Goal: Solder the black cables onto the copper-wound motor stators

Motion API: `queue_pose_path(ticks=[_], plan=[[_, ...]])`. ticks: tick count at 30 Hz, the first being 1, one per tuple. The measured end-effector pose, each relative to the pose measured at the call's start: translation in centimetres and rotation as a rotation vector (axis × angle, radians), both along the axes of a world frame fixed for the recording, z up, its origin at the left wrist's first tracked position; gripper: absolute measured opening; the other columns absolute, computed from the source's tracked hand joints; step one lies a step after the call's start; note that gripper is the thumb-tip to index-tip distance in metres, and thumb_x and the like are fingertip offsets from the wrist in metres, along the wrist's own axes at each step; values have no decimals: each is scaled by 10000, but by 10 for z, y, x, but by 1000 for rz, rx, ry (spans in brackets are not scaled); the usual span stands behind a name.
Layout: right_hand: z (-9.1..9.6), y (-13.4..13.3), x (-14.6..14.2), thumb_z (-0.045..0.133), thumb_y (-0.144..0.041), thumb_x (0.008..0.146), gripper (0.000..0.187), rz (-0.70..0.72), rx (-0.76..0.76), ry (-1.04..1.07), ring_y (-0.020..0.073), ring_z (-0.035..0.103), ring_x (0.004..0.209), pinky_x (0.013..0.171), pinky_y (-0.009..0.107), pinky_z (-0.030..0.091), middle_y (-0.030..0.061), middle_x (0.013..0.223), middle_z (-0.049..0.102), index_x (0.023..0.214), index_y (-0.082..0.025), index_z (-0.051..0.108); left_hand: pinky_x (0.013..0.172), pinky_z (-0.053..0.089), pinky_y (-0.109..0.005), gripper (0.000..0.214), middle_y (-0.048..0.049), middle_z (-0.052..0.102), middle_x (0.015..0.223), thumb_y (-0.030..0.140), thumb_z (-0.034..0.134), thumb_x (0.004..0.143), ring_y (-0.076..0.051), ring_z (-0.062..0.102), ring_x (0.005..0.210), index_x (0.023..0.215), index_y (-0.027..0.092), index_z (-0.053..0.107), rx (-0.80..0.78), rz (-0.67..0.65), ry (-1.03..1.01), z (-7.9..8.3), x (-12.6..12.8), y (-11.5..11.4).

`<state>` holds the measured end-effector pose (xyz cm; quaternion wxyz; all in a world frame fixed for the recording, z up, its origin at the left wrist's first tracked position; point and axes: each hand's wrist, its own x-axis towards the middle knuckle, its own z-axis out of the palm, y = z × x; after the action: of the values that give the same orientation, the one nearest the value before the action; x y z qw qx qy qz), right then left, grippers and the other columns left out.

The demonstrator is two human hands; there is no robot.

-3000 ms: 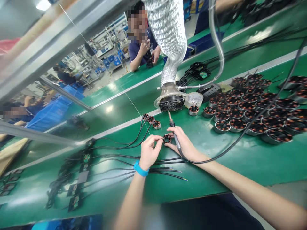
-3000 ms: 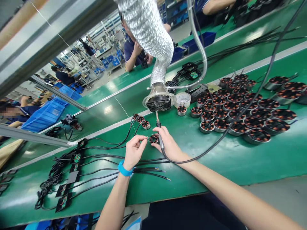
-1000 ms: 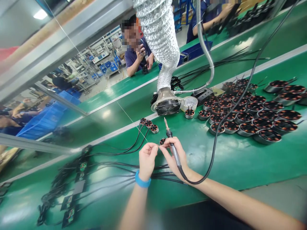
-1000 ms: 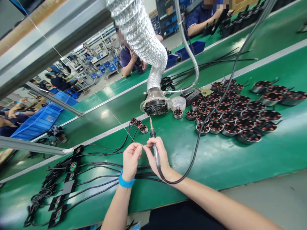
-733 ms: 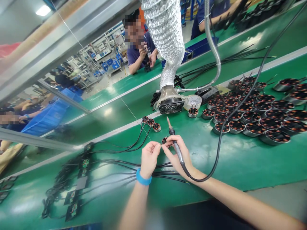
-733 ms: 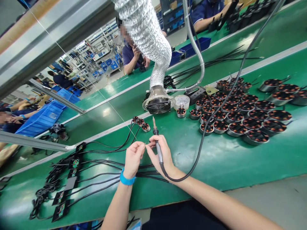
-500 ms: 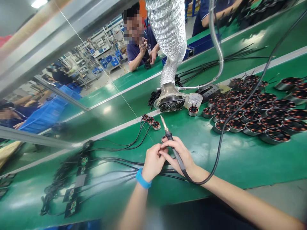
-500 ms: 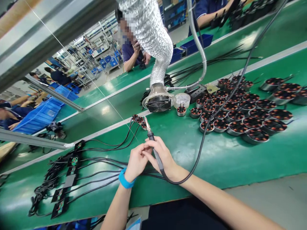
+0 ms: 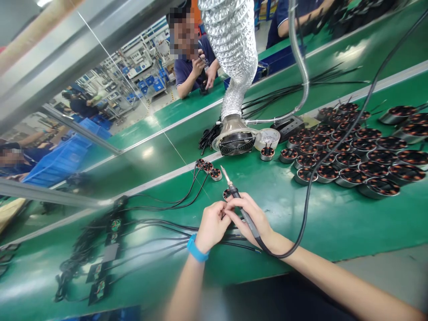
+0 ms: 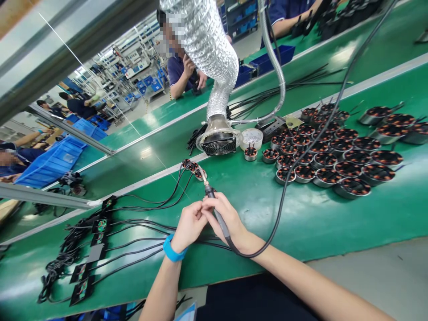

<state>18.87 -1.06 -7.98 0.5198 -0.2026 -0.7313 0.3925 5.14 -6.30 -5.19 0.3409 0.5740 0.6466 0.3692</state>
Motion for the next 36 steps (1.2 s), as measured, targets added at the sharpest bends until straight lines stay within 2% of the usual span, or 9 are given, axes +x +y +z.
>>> queue_pose_path(ticks=[4,9,11,13,15,20,25,29,36], plan=[[0,8,3,610,-116,937,235,-49,-29,-23,166,647,919,854,297,553,35,1020,580,1123,-255,574,633,384,-243,147,-20,618,775,234,583,902,-131,500,675,870,146,698,-36,0,-50,7,-6,0],[3,14,7,630,-127,934,260,-90,-41,-31,152,674,866,809,271,565,27,1008,582,1149,-261,572,711,404,-240,205,-17,610,775,337,618,919,-125,512,727,861,149,677,-49,-6,-170,16,-12,2],[2,14,6,614,-117,942,261,-91,-29,-34,146,678,861,807,264,568,34,1027,581,1157,-259,570,627,387,-228,232,17,551,666,380,613,922,-103,491,613,866,156,631,-109,2,-307,12,-13,3],[1,14,3,587,-104,953,259,-88,4,-49,151,674,893,817,265,568,44,1040,579,1162,-256,569,505,295,-212,264,73,425,562,427,616,915,-67,360,462,865,170,588,-166,38,-442,5,-13,5],[-2,14,1,558,-90,961,261,-80,56,-72,166,661,957,840,277,566,58,1051,578,1167,-251,572,469,227,-208,264,92,367,551,426,639,894,-48,258,429,848,173,581,-160,94,-503,-2,-12,8],[-7,18,1,537,-81,969,295,-139,139,-84,176,648,1008,858,292,560,88,1102,597,1212,-239,589,563,324,-211,179,37,513,645,306,670,823,-69,389,546,747,155,612,-29,258,-405,-11,-11,17],[-2,22,15,547,-137,976,280,-219,44,-9,141,677,744,724,274,562,23,878,684,1224,-235,633,621,369,-231,130,25,547,640,259,645,788,-99,457,597,714,157,614,-17,329,-355,-12,-12,22],[0,20,28,515,-153,967,224,-236,8,45,129,638,549,611,276,535,-34,642,653,1063,-225,703,637,381,-236,109,21,564,651,242,638,781,-105,477,613,719,155,618,-8,336,-334,-13,-13,23],[0,19,31,505,-153,916,214,-174,57,102,146,616,503,564,299,509,-18,588,642,859,-211,703,621,370,-233,147,24,553,644,277,642,801,-99,460,597,729,150,625,-10,346,-314,-14,-14,24]])
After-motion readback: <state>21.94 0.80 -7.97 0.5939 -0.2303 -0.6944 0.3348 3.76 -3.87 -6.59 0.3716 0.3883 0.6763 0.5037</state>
